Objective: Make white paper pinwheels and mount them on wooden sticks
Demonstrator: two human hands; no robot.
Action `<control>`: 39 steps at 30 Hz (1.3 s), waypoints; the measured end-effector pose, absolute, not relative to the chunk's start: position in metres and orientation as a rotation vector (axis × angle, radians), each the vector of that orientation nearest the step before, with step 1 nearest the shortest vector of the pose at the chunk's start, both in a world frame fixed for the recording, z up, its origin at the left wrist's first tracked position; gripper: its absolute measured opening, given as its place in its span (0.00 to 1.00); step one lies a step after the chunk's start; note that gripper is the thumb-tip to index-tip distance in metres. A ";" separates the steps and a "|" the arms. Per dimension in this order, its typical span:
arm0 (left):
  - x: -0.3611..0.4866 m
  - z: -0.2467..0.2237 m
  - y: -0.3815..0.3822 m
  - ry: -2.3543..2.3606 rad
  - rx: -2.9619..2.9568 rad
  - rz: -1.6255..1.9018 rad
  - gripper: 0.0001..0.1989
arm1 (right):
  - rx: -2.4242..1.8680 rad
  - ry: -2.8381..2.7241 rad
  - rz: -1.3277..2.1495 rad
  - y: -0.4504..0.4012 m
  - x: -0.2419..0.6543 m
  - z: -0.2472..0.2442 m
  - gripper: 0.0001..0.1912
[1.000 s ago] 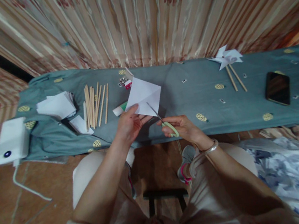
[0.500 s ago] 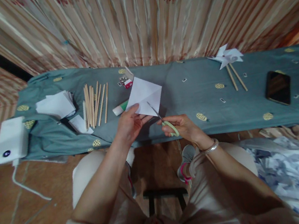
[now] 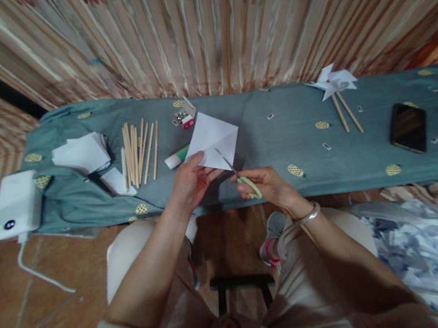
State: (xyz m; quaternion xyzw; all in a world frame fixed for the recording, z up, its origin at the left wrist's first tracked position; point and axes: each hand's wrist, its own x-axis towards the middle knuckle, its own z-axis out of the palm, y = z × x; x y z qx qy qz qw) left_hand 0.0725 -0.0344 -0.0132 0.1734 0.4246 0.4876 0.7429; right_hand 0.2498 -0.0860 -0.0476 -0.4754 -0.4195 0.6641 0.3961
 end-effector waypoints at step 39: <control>0.083 -0.026 -0.044 0.977 0.606 0.992 0.10 | -1.308 -0.977 1.313 -0.062 0.299 -0.035 0.27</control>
